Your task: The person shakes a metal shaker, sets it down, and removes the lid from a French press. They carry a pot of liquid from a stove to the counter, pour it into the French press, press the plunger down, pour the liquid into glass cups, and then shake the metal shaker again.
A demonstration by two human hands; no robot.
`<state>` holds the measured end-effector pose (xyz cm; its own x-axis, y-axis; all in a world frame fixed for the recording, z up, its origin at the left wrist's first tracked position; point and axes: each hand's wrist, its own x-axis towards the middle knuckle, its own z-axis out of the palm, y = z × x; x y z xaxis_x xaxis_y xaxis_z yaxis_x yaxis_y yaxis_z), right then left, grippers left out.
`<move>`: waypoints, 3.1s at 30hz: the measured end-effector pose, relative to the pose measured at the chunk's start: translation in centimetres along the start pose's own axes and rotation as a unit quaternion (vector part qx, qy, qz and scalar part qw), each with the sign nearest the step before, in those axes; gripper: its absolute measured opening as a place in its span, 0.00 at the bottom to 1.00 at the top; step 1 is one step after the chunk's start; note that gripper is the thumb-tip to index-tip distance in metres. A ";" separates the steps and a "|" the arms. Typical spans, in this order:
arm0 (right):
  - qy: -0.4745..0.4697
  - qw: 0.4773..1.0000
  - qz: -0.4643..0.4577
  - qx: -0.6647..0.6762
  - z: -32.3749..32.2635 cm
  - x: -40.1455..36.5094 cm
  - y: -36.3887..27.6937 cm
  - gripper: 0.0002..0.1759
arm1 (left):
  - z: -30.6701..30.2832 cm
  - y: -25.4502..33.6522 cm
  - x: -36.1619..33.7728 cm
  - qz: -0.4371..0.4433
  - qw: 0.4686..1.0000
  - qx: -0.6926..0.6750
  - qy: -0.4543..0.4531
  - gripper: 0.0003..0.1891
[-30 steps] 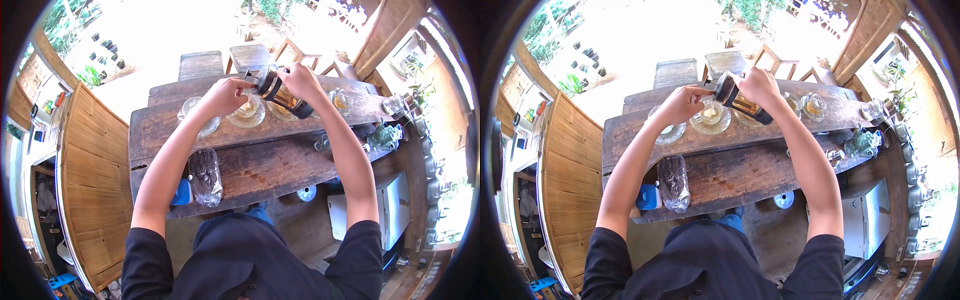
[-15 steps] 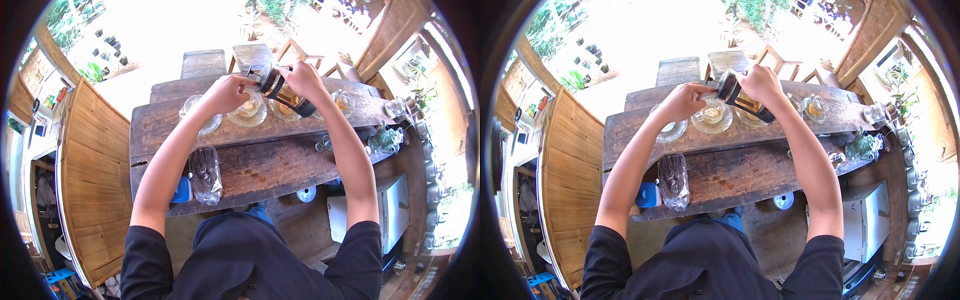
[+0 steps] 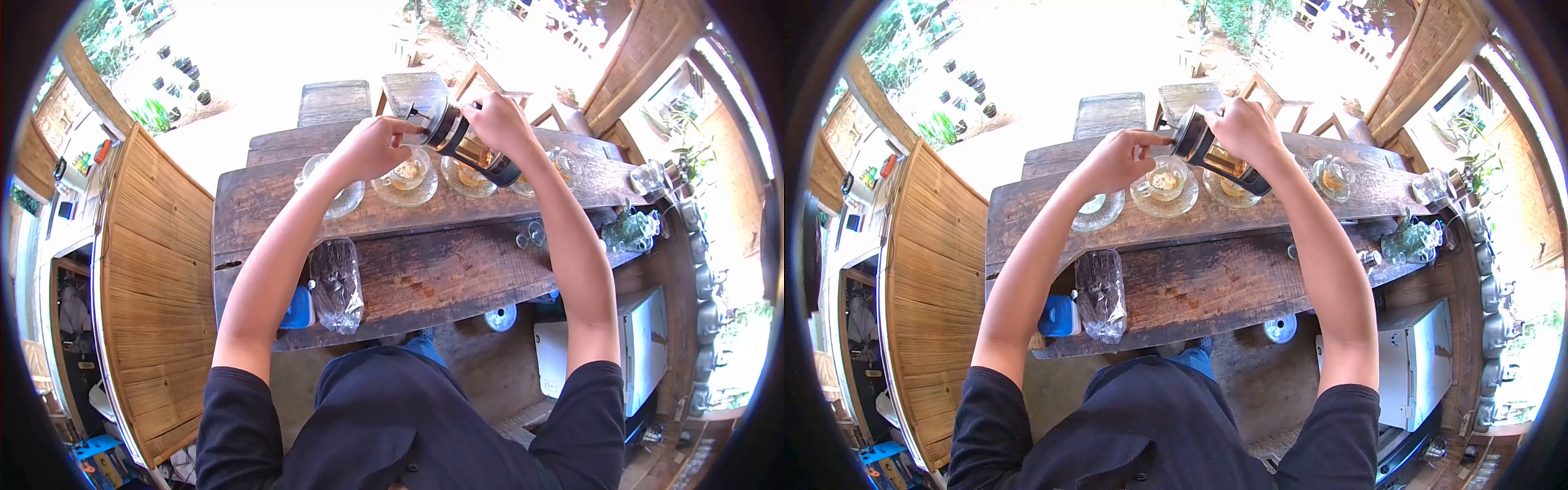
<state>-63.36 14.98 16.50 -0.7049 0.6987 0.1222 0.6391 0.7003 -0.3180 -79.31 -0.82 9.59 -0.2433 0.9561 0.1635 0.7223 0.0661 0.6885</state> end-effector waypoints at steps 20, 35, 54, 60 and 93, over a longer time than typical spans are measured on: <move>-0.040 0.999 -0.004 -0.021 -0.1 0.6 -1.7 0.21 | -0.7 -0.7 -0.6 -0.007 1.000 -0.003 0.012 0.26; -0.045 0.999 0.017 -0.014 0.3 0.6 -1.4 0.21 | -0.5 -0.6 -0.4 -0.028 1.000 0.005 -0.001 0.26; -0.011 0.941 0.061 0.333 0.9 1.0 -0.7 0.19 | -3.4 1.0 -2.1 -0.008 0.997 -0.016 0.076 0.28; 0.003 0.968 -0.030 0.251 3.2 2.9 -3.6 0.21 | -5.1 -0.9 -4.5 -0.044 0.993 0.007 0.110 0.27; -0.097 0.980 -0.171 -0.040 5.3 2.6 -13.0 0.25 | -5.6 -5.2 -10.2 -0.122 0.983 0.023 0.135 0.21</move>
<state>-75.16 6.92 15.99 -0.9223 0.3857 0.0248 0.3719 0.9032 -0.2140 -84.17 -12.54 8.32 -0.5708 0.8005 0.1829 0.6483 0.3026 0.6987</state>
